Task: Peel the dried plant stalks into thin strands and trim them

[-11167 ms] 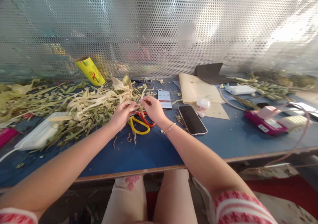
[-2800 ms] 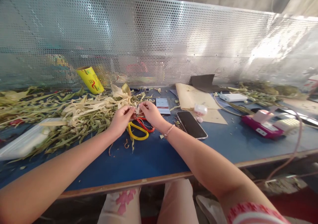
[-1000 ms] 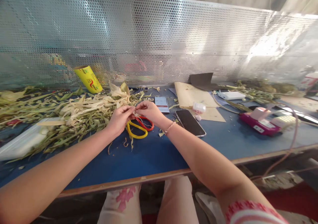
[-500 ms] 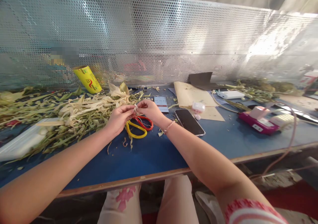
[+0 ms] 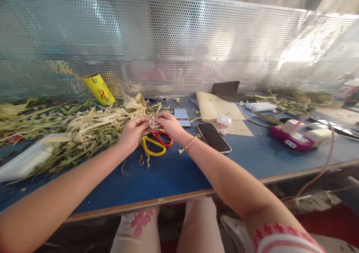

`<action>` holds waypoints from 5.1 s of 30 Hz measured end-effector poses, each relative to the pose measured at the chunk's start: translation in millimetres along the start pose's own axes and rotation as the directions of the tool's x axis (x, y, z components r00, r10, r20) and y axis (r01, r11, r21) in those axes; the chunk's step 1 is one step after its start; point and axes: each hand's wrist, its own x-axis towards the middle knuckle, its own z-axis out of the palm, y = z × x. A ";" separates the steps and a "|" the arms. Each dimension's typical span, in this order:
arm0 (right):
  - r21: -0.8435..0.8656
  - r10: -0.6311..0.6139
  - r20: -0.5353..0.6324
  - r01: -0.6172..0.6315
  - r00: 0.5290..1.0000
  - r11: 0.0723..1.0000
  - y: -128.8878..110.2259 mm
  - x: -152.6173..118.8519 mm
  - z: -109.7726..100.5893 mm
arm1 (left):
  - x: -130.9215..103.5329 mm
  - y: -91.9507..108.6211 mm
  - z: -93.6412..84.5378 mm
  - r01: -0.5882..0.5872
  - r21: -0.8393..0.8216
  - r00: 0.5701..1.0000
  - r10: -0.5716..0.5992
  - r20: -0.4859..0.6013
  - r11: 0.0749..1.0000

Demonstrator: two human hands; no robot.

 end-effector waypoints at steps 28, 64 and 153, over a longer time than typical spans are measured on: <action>-0.587 -0.328 -0.114 0.203 0.938 0.784 8.4 -6.2 13.9 | -10.1 0.6 5.6 -0.195 0.299 0.979 0.206 -0.004 0.934; -0.487 -0.283 -0.263 0.126 0.923 0.864 13.4 1.6 21.0 | -13.7 5.1 10.8 -0.311 0.339 0.942 0.335 -0.015 0.888; 0.075 -0.088 -0.042 0.091 0.995 0.993 3.5 -3.7 10.8 | -6.8 -8.7 8.0 -0.077 -0.043 0.996 0.079 0.034 0.996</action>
